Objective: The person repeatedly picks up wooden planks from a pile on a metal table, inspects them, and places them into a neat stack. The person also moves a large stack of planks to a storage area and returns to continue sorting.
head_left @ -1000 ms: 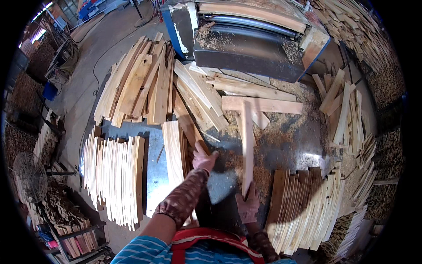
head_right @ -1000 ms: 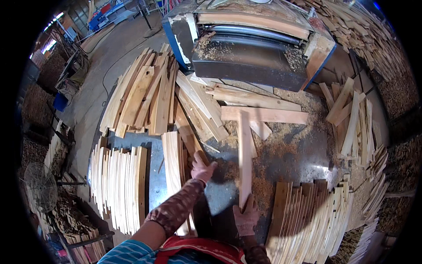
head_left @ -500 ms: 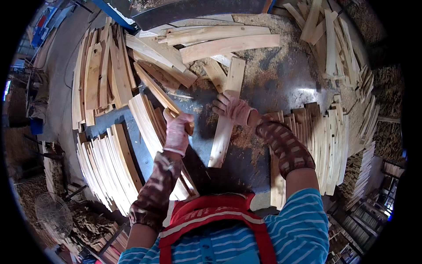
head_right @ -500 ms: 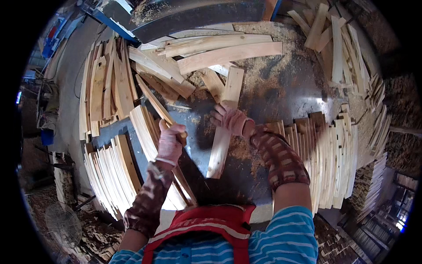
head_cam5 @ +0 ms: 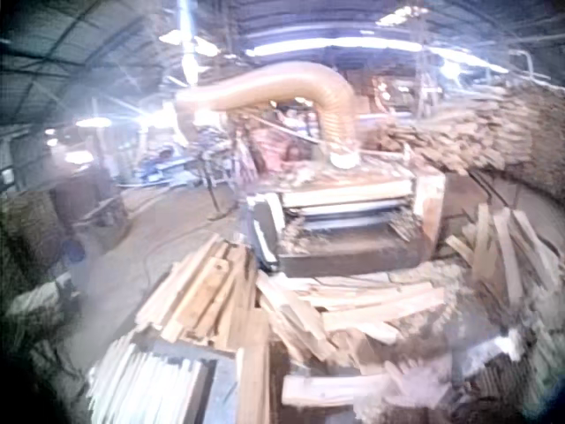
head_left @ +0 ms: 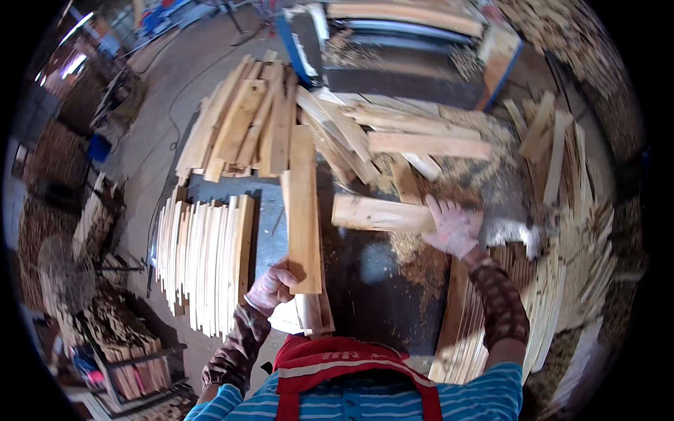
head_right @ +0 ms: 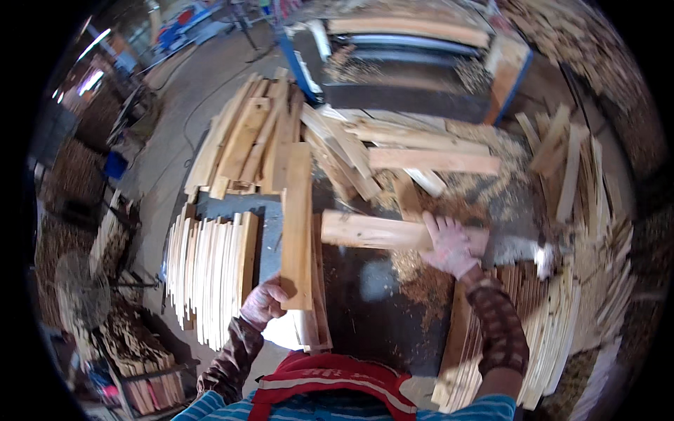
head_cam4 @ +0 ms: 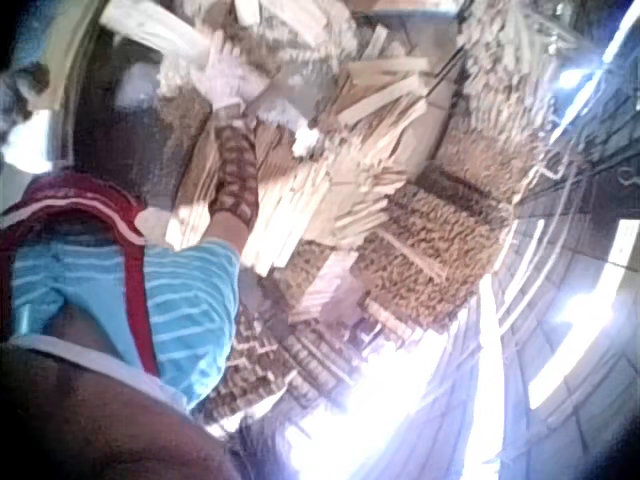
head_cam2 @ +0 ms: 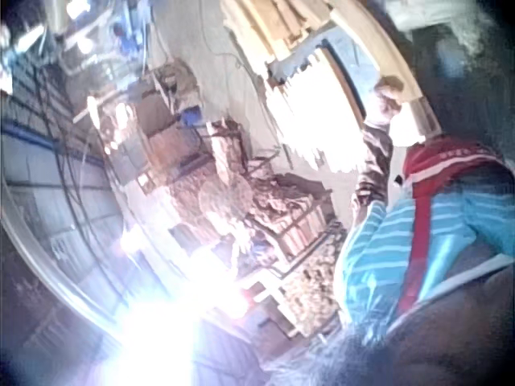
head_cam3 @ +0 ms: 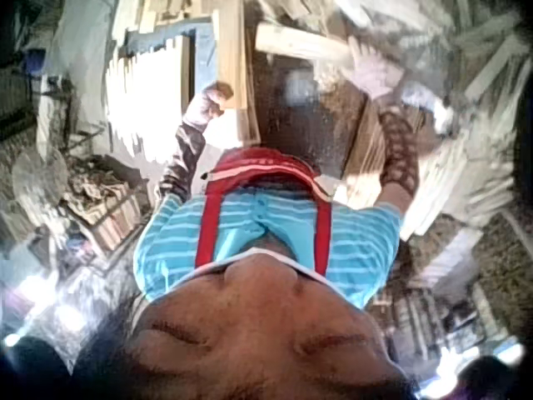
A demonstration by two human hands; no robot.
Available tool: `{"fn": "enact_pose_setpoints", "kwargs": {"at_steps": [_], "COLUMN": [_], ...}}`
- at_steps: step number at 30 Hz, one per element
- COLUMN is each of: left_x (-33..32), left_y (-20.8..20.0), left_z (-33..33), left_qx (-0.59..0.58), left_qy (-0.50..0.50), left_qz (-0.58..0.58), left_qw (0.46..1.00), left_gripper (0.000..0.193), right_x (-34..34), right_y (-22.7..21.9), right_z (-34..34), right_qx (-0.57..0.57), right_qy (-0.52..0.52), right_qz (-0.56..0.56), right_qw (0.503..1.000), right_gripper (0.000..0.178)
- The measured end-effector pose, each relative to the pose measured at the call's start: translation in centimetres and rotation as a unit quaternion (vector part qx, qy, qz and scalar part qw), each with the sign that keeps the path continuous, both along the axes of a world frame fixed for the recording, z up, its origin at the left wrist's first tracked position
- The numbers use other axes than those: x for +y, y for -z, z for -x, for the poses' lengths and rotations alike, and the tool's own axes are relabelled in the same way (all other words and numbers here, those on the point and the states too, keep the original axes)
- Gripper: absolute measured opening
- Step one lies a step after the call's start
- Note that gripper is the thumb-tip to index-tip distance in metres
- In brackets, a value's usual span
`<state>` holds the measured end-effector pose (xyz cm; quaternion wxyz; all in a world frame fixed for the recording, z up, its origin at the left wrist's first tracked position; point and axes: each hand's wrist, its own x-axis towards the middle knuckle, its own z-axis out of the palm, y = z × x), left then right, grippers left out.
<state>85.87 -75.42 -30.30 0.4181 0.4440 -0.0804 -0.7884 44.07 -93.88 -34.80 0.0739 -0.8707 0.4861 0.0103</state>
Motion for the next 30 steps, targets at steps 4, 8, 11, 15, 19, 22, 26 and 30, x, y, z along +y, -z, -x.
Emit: {"fn": "enact_pose_setpoints", "kwargs": {"at_steps": [4, 8, 11, 15, 19, 22, 26, 30], "left_x": [2.4, 4.2, 5.2, 5.6, 5.3, 4.4, 3.6, 4.1], "left_y": [3.5, 5.7, 8.3, 9.5, 7.8, 6.3, 4.5, 6.8], "left_z": [-0.5, -1.5, -0.9, -0.5, 1.7, 4.6, 6.9, 7.4], "left_qx": [-0.031, -0.014, 0.019, 0.018, 0.002, -0.101, -0.116, -0.142], "left_qy": [-0.047, -0.053, -0.127, -0.143, -0.183, -0.157, -0.033, -0.12], "left_qz": [0.035, 0.032, 0.04, 0.059, 0.099, 0.169, 0.242, 0.155], "left_qw": [0.998, 0.998, 0.991, 0.988, 0.978, 0.968, 0.963, 0.97], "left_gripper": [0.091, 0.091, 0.09, 0.084, 0.09, 0.097, 0.096, 0.066], "right_x": [1.9, -1.1, -8.0, -13.5, -4.3, 4.1, 4.8, 6.3], "right_y": [-2.9, -7.4, -10.9, -13.6, -8.8, -4.5, 4.9, 6.8], "right_z": [-6.2, -18.5, -27.4, -35.9, -36.9, -34.4, -30.2, -27.2], "right_qx": [0.089, -0.03, -0.213, -0.333, -0.195, -0.198, -0.324, -0.437], "right_qy": [-0.051, 0.044, 0.021, -0.005, -0.068, -0.011, 0.108, 0.172], "right_qz": [-0.087, -0.182, -0.08, -0.034, -0.198, -0.296, -0.349, -0.4], "right_qw": [0.991, 0.982, 0.974, 0.942, 0.958, 0.935, 0.873, 0.787], "right_gripper": [0.098, 0.084, 0.079, 0.097, 0.108, 0.088, 0.057, 0.058]}}
